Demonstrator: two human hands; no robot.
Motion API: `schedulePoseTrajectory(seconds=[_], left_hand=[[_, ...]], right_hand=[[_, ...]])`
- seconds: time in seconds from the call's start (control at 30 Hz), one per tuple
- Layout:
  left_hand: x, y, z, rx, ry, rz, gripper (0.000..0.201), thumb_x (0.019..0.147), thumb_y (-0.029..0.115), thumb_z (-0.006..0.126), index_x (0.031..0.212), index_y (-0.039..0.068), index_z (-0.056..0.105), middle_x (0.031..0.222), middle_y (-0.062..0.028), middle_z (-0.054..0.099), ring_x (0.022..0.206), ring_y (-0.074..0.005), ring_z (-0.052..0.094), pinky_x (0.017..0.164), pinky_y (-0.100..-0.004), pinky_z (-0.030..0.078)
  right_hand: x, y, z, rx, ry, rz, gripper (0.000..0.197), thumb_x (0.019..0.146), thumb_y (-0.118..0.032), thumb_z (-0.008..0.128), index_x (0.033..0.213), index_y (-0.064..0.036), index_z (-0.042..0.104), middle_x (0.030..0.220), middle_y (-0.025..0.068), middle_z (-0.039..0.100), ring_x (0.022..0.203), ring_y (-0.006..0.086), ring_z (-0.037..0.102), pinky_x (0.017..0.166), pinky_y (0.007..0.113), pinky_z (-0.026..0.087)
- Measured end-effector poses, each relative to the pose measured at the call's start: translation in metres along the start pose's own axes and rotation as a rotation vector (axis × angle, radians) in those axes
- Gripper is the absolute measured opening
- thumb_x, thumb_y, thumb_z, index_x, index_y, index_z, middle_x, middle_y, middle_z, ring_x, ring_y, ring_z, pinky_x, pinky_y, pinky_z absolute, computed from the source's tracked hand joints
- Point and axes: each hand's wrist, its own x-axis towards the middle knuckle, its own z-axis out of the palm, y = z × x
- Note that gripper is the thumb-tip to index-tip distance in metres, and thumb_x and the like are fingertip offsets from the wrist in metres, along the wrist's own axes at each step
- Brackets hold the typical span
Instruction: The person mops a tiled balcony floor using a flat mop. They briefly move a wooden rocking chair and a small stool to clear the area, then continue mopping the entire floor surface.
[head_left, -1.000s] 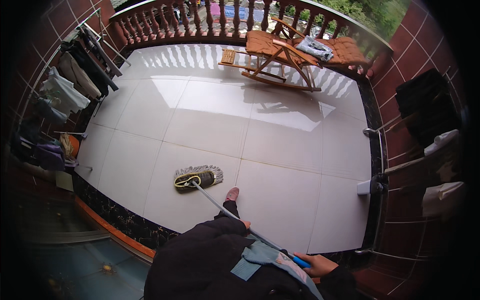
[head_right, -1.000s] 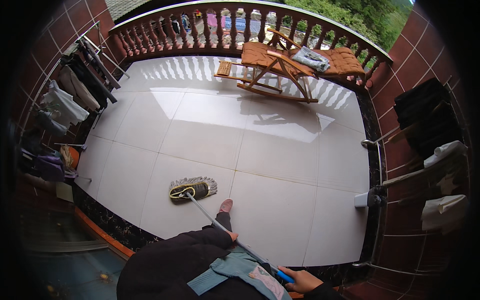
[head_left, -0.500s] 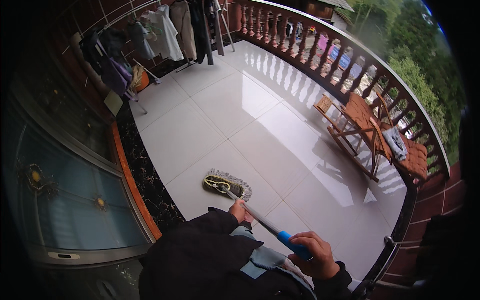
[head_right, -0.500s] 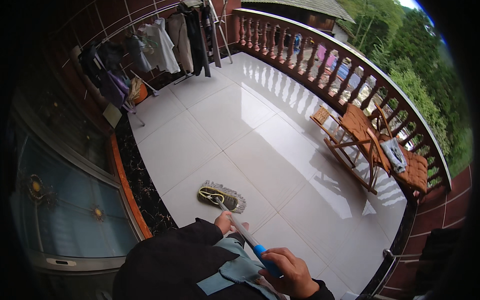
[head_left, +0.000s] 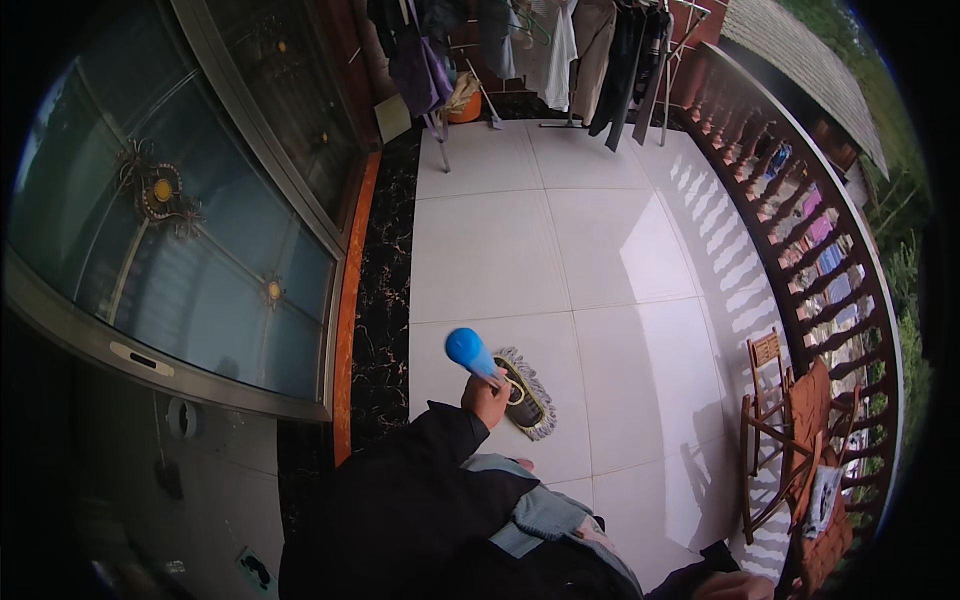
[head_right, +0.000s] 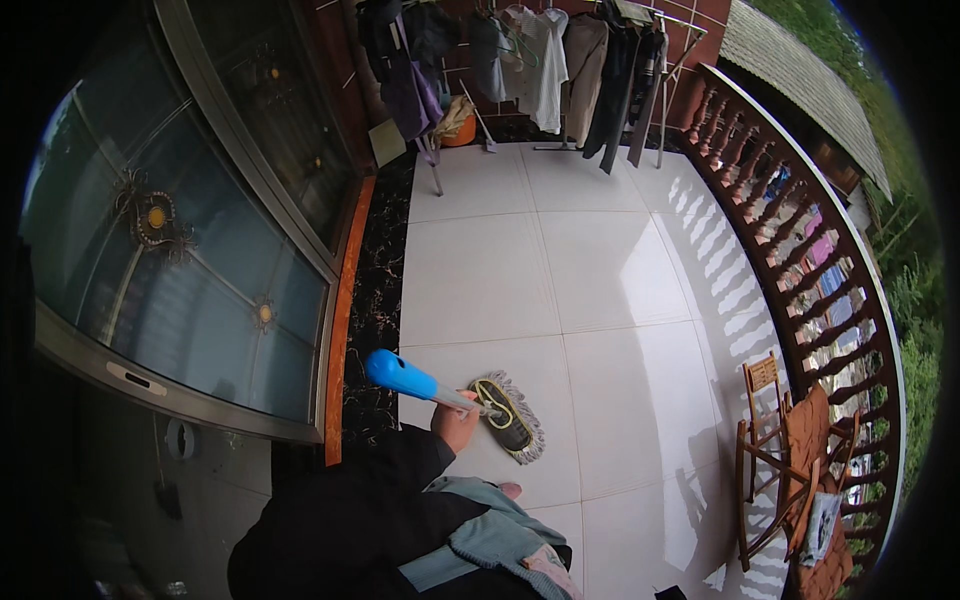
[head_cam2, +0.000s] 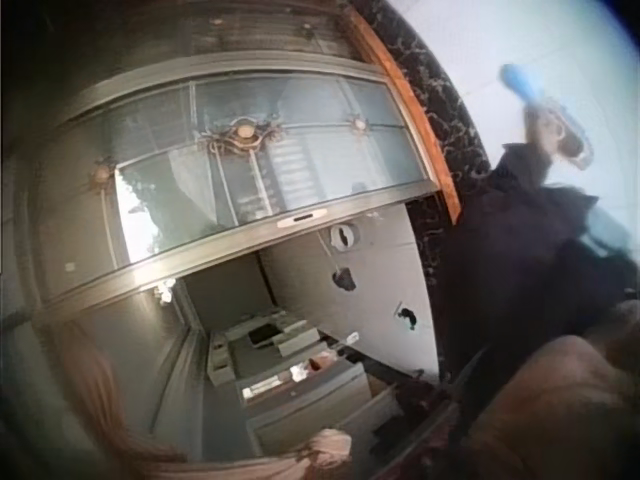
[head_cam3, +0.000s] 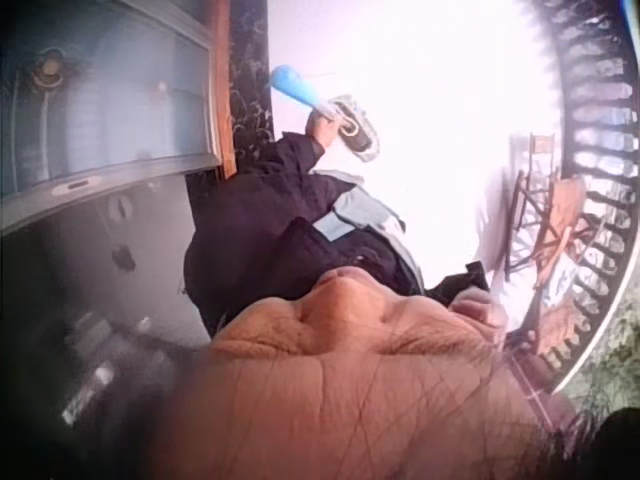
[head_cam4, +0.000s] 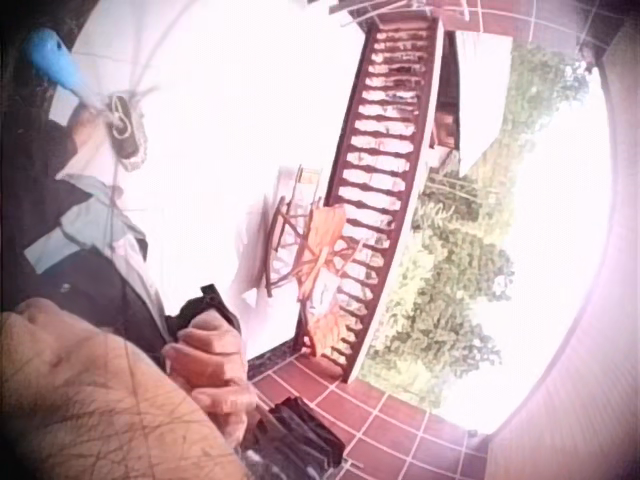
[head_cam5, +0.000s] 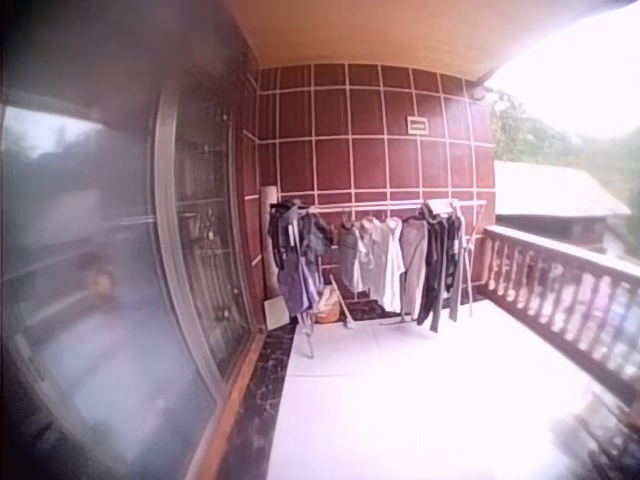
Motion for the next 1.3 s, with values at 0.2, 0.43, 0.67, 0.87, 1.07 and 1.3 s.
schedulePoseTrajectory(seconds=[0.2,0.43,0.67,0.87,1.07,1.3], left_hand=[[0.001,-0.021,-0.046,-0.227,0.394,-0.301,0.032,0.085,0.011,0.069,0.112,0.001,0.055,0.096,-0.0119,0.066,0.088,-0.0243,0.066,0.077,-0.0353,0.053],[-0.016,-0.032,-0.058,-0.465,0.911,-0.396,0.025,0.087,0.007,0.071,0.101,0.003,0.05,0.086,-0.0057,0.062,0.076,-0.0126,0.059,0.07,-0.0269,0.049],[-0.049,-0.076,-0.067,-0.591,1.037,-0.498,0.015,0.089,0.004,0.067,0.093,0.004,0.053,0.088,-0.0091,0.065,0.081,-0.019,0.065,0.079,-0.0299,0.053],[-0.064,-0.085,-0.099,-0.578,1.132,-0.564,0.012,0.09,0.01,0.063,0.095,0.003,0.054,0.092,-0.0158,0.068,0.085,-0.0262,0.07,0.082,-0.0339,0.055],[-0.069,-0.143,-0.148,-0.843,1.302,-0.724,0.017,0.079,0.006,0.066,0.094,0.002,0.059,0.09,-0.0167,0.067,0.084,-0.0278,0.068,0.083,-0.0361,0.055],[0.017,-0.147,-0.226,-0.99,1.11,-0.757,0.028,0.084,0.005,0.067,0.111,-0.001,0.061,0.117,-0.016,0.063,0.114,-0.0297,0.06,0.101,-0.0381,0.046]], right_hand=[[0.025,0.043,0.011,0.159,0.045,-0.212,0.044,0.092,-0.036,0.064,0.126,-0.0101,0.053,0.105,0.0127,0.058,0.063,0.0185,0.063,0.048,0.023,0.047],[0.048,0.07,0.004,0.342,0.022,-0.315,0.041,0.092,-0.034,0.064,0.124,-0.0095,0.055,0.101,0.0108,0.058,0.062,0.0173,0.061,0.048,0.022,0.046],[0.064,0.09,-0.002,0.52,0.033,-0.416,0.037,0.092,-0.032,0.064,0.121,-0.009,0.057,0.097,0.0089,0.059,0.061,0.016,0.059,0.048,0.021,0.045],[0.081,0.087,0.026,0.655,0.063,-0.54,0.035,0.092,-0.03,0.064,0.119,-0.0085,0.058,0.094,0.0073,0.059,0.061,0.0149,0.058,0.049,0.021,0.044],[0.102,0.069,0.085,0.734,0.128,-0.717,0.032,0.093,-0.029,0.064,0.116,-0.0081,0.06,0.09,0.0056,0.059,0.06,0.0138,0.056,0.049,0.02,0.043],[0.126,0.043,0.163,0.752,0.227,-0.902,0.028,0.093,-0.026,0.064,0.114,-0.0075,0.062,0.087,0.0037,0.06,0.059,0.0126,0.055,0.049,0.019,0.042]])
